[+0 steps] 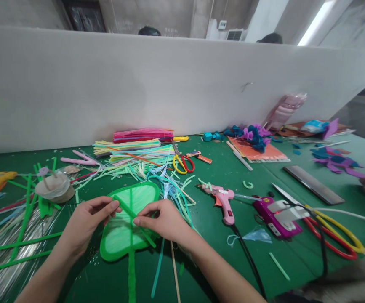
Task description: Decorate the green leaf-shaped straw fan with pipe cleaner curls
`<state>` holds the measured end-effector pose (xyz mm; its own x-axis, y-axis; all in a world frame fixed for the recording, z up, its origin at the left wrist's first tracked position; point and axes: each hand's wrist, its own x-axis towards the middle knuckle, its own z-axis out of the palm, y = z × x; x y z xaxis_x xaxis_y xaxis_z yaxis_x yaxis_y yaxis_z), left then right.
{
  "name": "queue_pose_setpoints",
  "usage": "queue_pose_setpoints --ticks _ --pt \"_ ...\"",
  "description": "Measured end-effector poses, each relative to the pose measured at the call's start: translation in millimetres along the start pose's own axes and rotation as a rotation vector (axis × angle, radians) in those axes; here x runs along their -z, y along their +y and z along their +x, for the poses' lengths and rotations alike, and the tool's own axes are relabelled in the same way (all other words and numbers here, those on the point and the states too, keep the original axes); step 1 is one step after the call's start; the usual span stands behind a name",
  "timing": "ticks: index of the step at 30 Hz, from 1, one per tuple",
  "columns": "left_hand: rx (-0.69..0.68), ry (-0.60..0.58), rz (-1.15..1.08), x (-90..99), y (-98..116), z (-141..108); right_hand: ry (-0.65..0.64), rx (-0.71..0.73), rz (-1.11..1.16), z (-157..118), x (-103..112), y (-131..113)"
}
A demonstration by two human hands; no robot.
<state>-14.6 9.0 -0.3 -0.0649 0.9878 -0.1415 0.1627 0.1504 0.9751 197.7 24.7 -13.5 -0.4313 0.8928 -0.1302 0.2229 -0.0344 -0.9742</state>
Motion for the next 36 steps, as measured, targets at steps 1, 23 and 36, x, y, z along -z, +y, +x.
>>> queue_pose_setpoints --ticks 1,23,36 --pt "0.004 0.0 -0.014 -1.0 0.4 -0.2 -0.004 0.002 0.002 0.0 -0.2 0.8" --pt "0.034 -0.197 -0.007 -18.2 -2.7 -7.9 -0.065 -0.06 0.253 -3.1 -9.0 6.6" --pt "-0.056 -0.148 0.098 -18.2 -2.2 -6.7 -0.073 -0.092 0.266 -5.2 -9.8 2.4"
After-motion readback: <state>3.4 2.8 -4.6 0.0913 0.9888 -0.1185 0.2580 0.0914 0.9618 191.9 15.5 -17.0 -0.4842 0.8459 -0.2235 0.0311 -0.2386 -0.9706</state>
